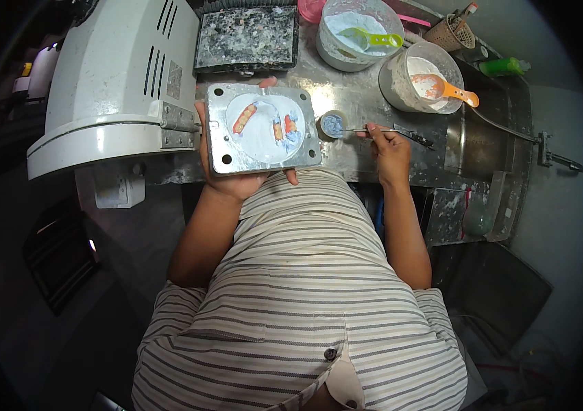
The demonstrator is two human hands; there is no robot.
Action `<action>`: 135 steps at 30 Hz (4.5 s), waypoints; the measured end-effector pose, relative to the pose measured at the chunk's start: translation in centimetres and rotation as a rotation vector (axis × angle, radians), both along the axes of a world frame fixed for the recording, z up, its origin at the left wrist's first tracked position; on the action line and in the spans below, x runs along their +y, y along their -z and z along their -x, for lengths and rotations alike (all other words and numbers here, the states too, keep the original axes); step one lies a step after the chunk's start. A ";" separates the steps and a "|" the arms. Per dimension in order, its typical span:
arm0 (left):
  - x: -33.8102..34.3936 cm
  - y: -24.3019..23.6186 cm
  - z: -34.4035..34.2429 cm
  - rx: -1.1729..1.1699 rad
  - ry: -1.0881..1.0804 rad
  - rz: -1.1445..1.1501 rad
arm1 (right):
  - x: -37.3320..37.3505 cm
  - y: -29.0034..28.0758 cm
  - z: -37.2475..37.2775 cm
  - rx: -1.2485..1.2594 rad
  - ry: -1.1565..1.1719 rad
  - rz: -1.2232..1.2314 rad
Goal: The person works on a dental mold, applying material around denture teeth with a metal tool and smoothing the surface with fingers.
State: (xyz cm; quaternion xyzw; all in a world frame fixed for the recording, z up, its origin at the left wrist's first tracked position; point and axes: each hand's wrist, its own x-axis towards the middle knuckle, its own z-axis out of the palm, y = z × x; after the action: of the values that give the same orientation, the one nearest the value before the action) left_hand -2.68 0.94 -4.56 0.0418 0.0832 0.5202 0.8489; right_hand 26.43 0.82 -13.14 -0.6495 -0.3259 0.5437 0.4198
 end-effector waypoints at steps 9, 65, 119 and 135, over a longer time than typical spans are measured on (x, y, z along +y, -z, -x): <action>0.5 1.3 0.5 -0.081 0.121 -0.082 | -0.1 -5.5 0.1 0.333 0.000 -0.233; -1.0 -0.4 -1.9 0.040 0.162 0.077 | -0.8 -14.2 2.9 -0.060 -0.474 -0.811; -1.1 -0.7 -1.0 -0.189 0.187 0.197 | -1.2 -14.9 3.6 -0.117 -0.440 -0.881; -1.1 -0.2 -1.3 -0.159 0.212 0.174 | -1.1 -15.4 3.4 -0.143 -0.486 -0.858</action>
State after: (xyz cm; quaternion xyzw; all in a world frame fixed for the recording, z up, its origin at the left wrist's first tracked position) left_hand -1.40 -0.13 -4.33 -0.0645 0.0558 0.4200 0.9035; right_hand 22.99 -0.25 2.26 -0.3591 -0.6902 0.3969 0.4869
